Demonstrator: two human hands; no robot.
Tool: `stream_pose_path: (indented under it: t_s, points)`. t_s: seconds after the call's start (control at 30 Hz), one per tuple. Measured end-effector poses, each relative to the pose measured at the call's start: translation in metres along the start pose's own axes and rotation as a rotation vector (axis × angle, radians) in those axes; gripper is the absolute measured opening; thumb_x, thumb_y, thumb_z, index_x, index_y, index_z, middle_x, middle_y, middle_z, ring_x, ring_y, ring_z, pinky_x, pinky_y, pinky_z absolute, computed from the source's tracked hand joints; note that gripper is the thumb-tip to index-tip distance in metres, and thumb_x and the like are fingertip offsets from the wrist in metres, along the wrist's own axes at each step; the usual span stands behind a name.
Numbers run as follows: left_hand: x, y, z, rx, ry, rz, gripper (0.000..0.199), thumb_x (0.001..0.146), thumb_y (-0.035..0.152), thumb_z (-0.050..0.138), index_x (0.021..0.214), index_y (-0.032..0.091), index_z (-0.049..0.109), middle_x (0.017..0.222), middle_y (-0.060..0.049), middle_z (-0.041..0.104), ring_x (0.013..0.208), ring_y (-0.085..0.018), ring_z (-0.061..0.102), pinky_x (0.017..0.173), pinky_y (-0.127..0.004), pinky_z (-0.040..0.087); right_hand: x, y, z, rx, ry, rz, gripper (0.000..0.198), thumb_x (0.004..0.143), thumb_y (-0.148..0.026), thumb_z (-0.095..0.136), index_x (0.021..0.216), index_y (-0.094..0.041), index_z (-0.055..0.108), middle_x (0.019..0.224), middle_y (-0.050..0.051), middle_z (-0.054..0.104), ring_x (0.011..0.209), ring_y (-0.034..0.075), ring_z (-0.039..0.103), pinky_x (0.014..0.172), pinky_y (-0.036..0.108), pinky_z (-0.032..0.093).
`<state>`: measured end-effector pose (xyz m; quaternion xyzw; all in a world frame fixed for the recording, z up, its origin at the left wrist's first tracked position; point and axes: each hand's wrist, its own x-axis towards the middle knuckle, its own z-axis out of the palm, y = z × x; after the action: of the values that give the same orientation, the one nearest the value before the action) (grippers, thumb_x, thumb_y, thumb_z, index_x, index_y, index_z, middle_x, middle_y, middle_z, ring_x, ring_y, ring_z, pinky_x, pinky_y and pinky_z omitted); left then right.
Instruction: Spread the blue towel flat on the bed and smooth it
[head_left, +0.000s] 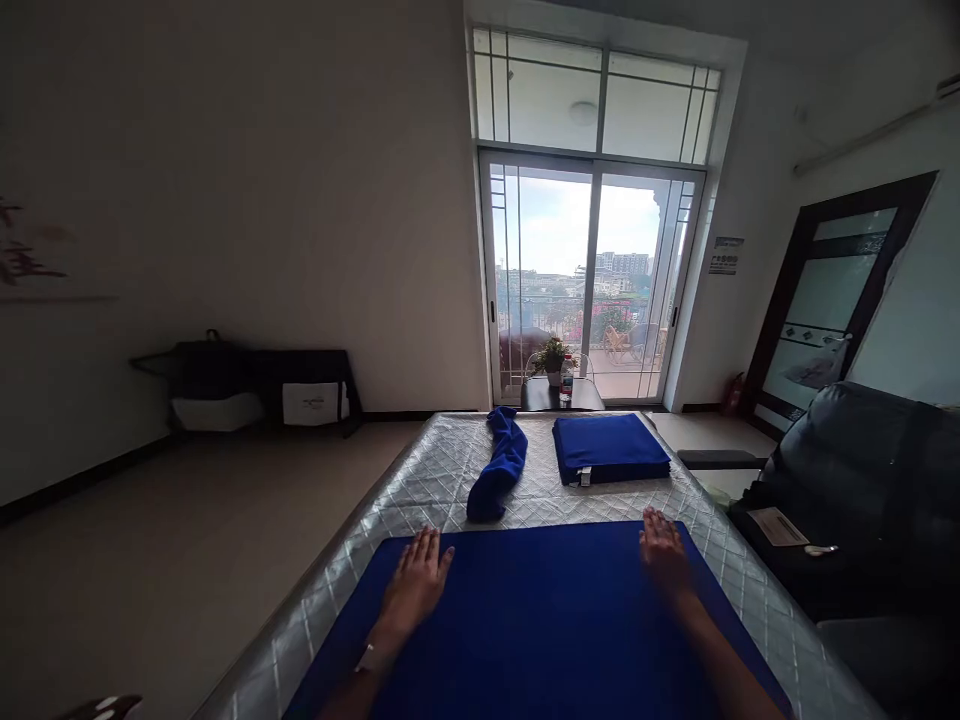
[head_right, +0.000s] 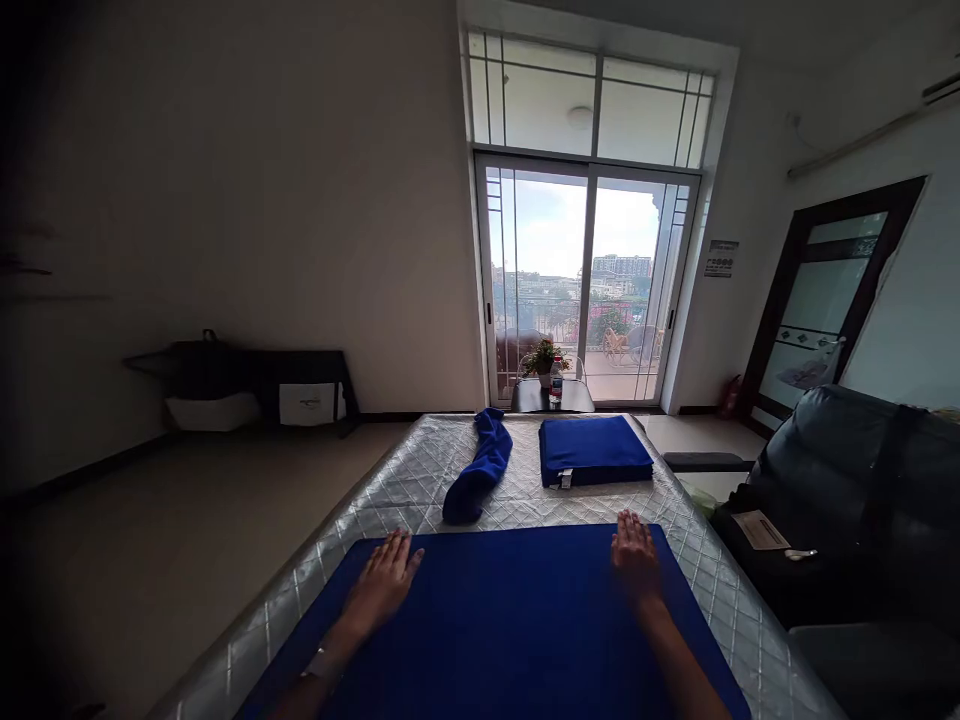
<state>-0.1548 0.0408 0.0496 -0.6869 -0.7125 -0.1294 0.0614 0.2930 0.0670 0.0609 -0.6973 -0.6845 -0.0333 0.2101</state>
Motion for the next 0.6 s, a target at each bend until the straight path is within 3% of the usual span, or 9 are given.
stream_pose_path:
  t_s: [0.1,0.17,0.27,0.43,0.53,0.6]
  points:
    - [-0.007,0.082,0.015,-0.126,-0.036,0.259,0.062,0.099,0.049,0.025,0.152,0.022,0.042,0.162,-0.009,0.048,0.152,-0.023,0.039,0.125,-0.04,0.036,-0.02,-0.069,0.024,0.062,-0.054,-0.187,0.06,0.097,-0.037,0.028,0.153,-0.018,0.042,0.16,0.009,0.047,0.151,0.021,0.039,0.126,0.038,0.03]
    - [-0.014,0.127,0.025,-0.189,-0.057,0.367,0.061,0.099,0.051,0.024,0.153,0.028,0.04,0.161,-0.006,0.049,0.151,-0.022,0.041,0.126,-0.04,0.038,-0.035,-0.106,0.043,0.119,-0.124,-0.317,0.06,0.095,-0.036,0.033,0.153,-0.022,0.041,0.162,0.007,0.045,0.151,0.023,0.039,0.125,0.042,0.032]
    - [-0.023,0.161,0.034,-0.243,-0.074,0.42,0.062,0.1,0.049,0.019,0.154,0.026,0.038,0.16,-0.009,0.05,0.15,-0.025,0.041,0.125,-0.047,0.041,-0.05,-0.135,0.057,0.175,-0.232,-0.367,0.065,0.09,-0.028,0.04,0.155,-0.024,0.037,0.164,0.008,0.039,0.153,0.027,0.035,0.126,0.049,0.031]
    - [-0.029,0.152,0.028,-0.271,-0.105,0.403,0.066,0.099,0.053,0.022,0.155,0.022,0.037,0.161,-0.013,0.047,0.151,-0.027,0.038,0.126,-0.047,0.038,-0.056,-0.138,0.045,0.193,-0.295,-0.314,0.064,0.095,-0.036,0.031,0.157,-0.022,0.031,0.168,0.006,0.03,0.156,0.024,0.028,0.13,0.042,0.02]
    - [-0.035,0.124,0.016,-0.259,-0.111,0.337,0.065,0.097,0.057,0.028,0.154,0.027,0.038,0.16,-0.01,0.048,0.15,-0.028,0.04,0.124,-0.047,0.04,-0.056,-0.117,0.032,0.189,-0.301,-0.241,0.064,0.096,-0.046,0.029,0.155,-0.023,0.036,0.166,0.004,0.035,0.155,0.021,0.03,0.129,0.038,0.022]
    - [-0.043,0.092,0.008,-0.236,-0.107,0.268,0.062,0.097,0.056,0.03,0.153,0.03,0.038,0.161,-0.008,0.046,0.15,-0.028,0.039,0.124,-0.048,0.038,-0.056,-0.088,0.023,0.175,-0.284,-0.194,0.065,0.096,-0.048,0.029,0.154,-0.023,0.039,0.165,0.004,0.039,0.154,0.022,0.032,0.129,0.041,0.025]
